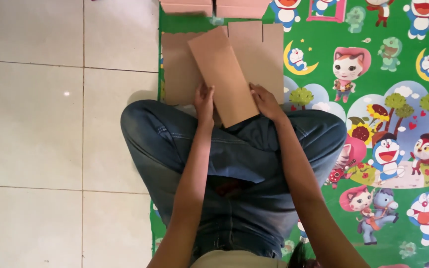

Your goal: The person folds flat cardboard templates into small boxes by hand, unfolding each template, then tucking in the flaps to form a box, and finally stacking the completed boxes. The person occasionally presses and wipes the cardboard during the process.

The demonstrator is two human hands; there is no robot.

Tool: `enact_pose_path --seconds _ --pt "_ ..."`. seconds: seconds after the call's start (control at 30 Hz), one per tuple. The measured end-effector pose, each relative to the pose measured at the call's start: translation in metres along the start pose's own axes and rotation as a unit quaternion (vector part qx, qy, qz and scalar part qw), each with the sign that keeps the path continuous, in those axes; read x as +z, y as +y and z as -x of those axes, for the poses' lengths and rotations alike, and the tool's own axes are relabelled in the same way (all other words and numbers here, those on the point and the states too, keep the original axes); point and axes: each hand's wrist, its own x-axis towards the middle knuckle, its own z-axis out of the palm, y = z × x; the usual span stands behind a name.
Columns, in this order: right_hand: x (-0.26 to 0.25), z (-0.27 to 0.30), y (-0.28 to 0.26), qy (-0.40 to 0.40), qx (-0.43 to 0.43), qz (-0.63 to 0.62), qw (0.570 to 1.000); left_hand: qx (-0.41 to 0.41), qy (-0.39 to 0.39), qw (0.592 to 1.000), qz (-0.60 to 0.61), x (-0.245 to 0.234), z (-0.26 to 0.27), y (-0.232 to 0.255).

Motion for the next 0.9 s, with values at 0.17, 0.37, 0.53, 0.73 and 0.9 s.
enact_pose_path --seconds 0.17,0.37,0.53,0.73,0.9 --pt "0.010 -0.031 0.072 -0.009 0.026 -0.057 0.998 0.234 -0.191 0.952 -0.041 0.018 0.066 0.038" --pt "0.010 -0.023 0.048 0.002 0.114 -0.094 0.989 0.171 -0.400 0.900 -0.025 0.030 0.090 0.054" --pt "-0.018 -0.033 0.100 0.100 0.118 -0.403 0.902 0.247 -0.419 0.848 -0.212 0.029 0.063 0.020" --pt "-0.028 -0.016 0.032 0.171 0.154 -0.145 0.962 0.325 -0.175 0.835 -0.407 0.011 0.010 0.025" --pt "-0.017 -0.046 0.081 0.227 0.129 -0.067 0.963 0.171 0.036 0.802 -0.571 -0.042 -0.104 0.030"
